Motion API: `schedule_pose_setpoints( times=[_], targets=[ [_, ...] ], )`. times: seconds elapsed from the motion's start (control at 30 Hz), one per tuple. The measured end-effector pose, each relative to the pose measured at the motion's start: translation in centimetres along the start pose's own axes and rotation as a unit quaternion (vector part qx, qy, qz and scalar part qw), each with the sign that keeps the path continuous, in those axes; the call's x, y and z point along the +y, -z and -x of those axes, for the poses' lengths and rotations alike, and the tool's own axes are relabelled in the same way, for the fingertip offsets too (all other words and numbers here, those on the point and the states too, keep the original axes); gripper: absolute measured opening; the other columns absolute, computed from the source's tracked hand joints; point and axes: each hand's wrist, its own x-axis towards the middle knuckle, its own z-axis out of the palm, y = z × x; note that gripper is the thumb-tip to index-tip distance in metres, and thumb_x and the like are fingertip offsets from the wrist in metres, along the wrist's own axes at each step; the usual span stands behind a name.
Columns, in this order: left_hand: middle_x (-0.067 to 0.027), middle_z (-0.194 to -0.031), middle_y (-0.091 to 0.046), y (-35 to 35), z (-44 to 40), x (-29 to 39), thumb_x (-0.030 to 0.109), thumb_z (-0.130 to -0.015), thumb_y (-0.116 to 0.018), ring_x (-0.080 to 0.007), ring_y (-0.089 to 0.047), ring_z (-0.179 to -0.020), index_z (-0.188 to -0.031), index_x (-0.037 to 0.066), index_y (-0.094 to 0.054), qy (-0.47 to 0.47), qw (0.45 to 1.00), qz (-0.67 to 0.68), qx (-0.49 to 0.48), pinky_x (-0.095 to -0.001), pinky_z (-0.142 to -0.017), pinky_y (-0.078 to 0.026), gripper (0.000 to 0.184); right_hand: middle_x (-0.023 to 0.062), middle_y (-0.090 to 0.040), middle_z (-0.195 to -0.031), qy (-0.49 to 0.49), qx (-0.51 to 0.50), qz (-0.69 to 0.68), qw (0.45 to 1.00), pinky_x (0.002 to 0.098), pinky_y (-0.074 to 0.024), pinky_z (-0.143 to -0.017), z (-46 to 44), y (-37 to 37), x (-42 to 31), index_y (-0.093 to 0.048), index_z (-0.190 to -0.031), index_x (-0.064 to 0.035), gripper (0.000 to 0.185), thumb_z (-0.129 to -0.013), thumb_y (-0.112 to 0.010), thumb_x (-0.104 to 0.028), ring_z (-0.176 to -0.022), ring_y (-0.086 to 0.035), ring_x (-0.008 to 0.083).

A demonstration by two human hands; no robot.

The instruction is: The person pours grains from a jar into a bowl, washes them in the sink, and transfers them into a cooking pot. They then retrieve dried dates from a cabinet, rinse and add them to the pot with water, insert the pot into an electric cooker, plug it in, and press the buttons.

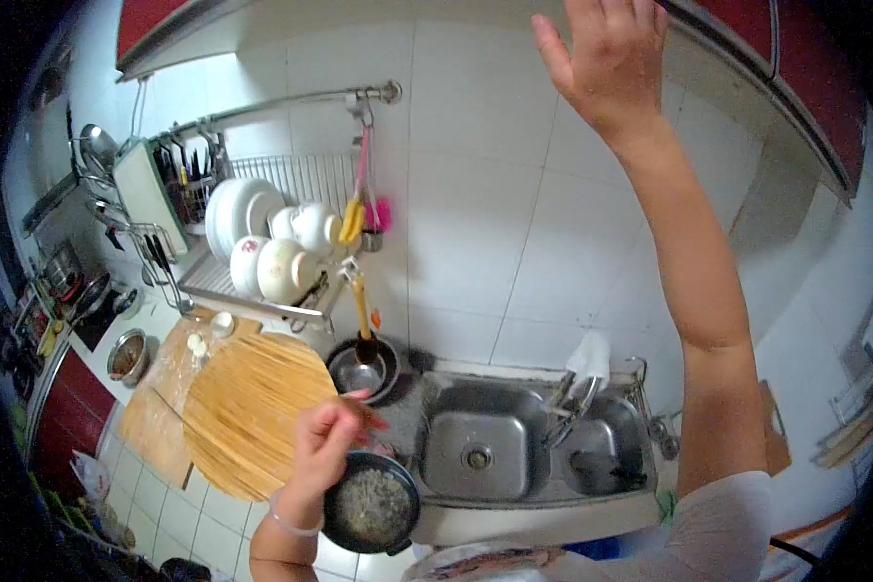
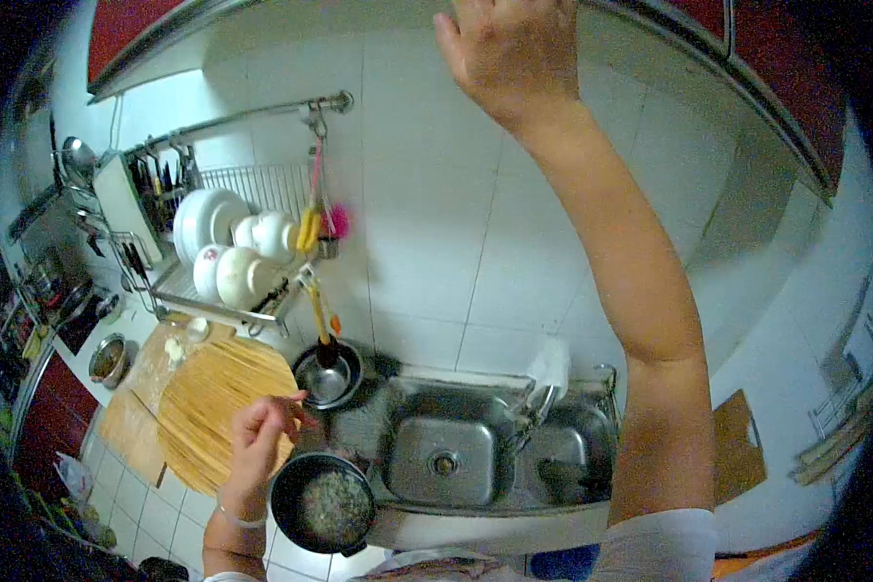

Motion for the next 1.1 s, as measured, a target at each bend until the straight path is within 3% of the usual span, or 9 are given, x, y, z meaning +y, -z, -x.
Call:
schedule_pose_setpoints(
  times=[0.17,0.23,0.3,0.47,0.57,0.67,0.7,0.83,1.1],
  targets=[
    [-0.0021,-0.063,-0.057,-1.7,-2.9,2.5,0.018,-0.09,-0.048,-0.0188,-0.063,-0.077,-0.068,0.006,-0.054,-0.042,0.994,0.063,-0.084,-0.0414,-0.096,-0.036,0.026,0.0081,-0.055,-0.098,-0.013,-0.106,0.048,0.993,0.0425,-0.0334,-0.083,-3.4,0.3,-1.2,-0.056,-0.103,-0.0046,0.04,-0.067,-0.066,-0.019,-0.095,-0.047,0.0252],
    [-0.0023,-0.064,-0.058,-1.7,-3.7,3.0,0.018,-0.09,-0.048,-0.0184,-0.063,-0.077,-0.071,0.006,-0.054,-0.065,0.991,0.059,-0.1,-0.0423,-0.096,-0.036,0.024,0.0103,-0.057,-0.093,-0.009,-0.069,0.024,0.997,0.0419,-0.0374,-0.081,-4.0,0.5,-1.3,-0.057,-0.094,-0.0043,0.032,-0.067,-0.066,-0.019,-0.09,-0.051,0.0275],
    [-0.0024,-0.066,-0.059,-1.7,-4.5,4.0,0.018,-0.09,-0.048,-0.0183,-0.063,-0.078,-0.071,0.006,-0.054,-0.085,0.988,0.049,-0.12,-0.0422,-0.097,-0.035,0.024,0.0036,-0.059,-0.094,-0.05,-0.139,0.038,0.988,0.0365,-0.0387,-0.077,-4.1,0.7,-1.0,-0.061,-0.096,-0.0109,0.021,-0.076,-0.065,-0.018,-0.091,-0.054,0.0217],
    [-0.004,-0.074,-0.061,-1.4,-6.0,5.1,0.016,-0.089,-0.05,-0.017,-0.061,-0.082,-0.081,0.004,-0.054,-0.119,0.986,0.062,-0.096,-0.038,-0.093,-0.039,0.016,0.0033,-0.058,-0.084,-0.021,-0.098,0.049,0.994,0.036,-0.0387,-0.072,-6.4,4.5,-1.1,-0.061,-0.092,-0.0111,0.022,-0.076,-0.066,-0.025,-0.082,-0.055,0.0211],
    [-0.006,-0.083,-0.061,-2.6,-7.8,7.2,0.014,-0.088,-0.052,-0.0163,-0.06,-0.084,-0.088,0.002,-0.055,-0.094,0.988,0.119,-0.019,-0.0318,-0.086,-0.043,0.013,0.0047,-0.062,-0.081,0.017,0.043,-0.018,0.999,0.029,-0.045,-0.06,-6.9,8.6,1.1,-0.062,-0.086,-0.0095,0.023,-0.076,-0.07,-0.029,-0.071,-0.06,0.0164],
    [-0.0099,-0.092,-0.06,-4.3,-12.7,7.9,0.012,-0.085,-0.056,-0.0166,-0.058,-0.087,-0.096,-0.002,-0.053,-0.258,0.965,0.036,0.012,-0.0286,-0.08,-0.045,0.018,0.0027,-0.064,-0.082,-0.22,0.058,-0.055,0.972,0.0252,-0.0478,-0.066,-6.5,14.5,1.8,-0.064,-0.088,-0.0059,0.02,-0.078,-0.07,-0.022,-0.076,-0.059,0.0116],
    [-0.0115,-0.094,-0.06,-5.0,-14.3,8.4,0.012,-0.084,-0.058,-0.018,-0.058,-0.088,-0.097,-0.002,-0.053,-0.289,0.957,0.007,0.034,-0.0299,-0.08,-0.045,0.02,0.004,-0.064,-0.086,-0.216,0.125,-0.128,0.96,0.0253,-0.048,-0.069,-6.0,15.8,2.8,-0.063,-0.091,-0.0046,0.018,-0.08,-0.068,-0.017,-0.077,-0.059,0.0125],
    [-0.0154,-0.1,-0.054,-5.1,-21.6,12.6,0.008,-0.076,-0.061,-0.0331,-0.053,-0.094,-0.103,0.001,-0.052,-0.469,0.82,-0.279,0.172,-0.0365,-0.083,-0.044,0.029,0.0059,-0.062,-0.098,-0.264,0.297,-0.288,0.872,0.029,-0.0472,-0.075,-4.2,20.1,6.2,-0.06,-0.095,-0.0014,0.015,-0.082,-0.063,-0.009,-0.083,-0.057,0.0153],
    [-0.0115,-0.096,-0.057,-3.9,-31.8,20.5,0.011,-0.078,-0.059,-0.0293,-0.054,-0.092,-0.1,0.003,-0.057,-0.532,0.68,-0.445,0.237,-0.0371,-0.08,-0.044,0.023,0.0086,-0.061,-0.099,-0.315,0.317,-0.306,0.841,0.029,-0.0442,-0.082,1.2,23.3,12.2,-0.056,-0.102,-0.0006,0.02,-0.084,-0.061,-0.009,-0.088,-0.057,0.0161]
  ],
)
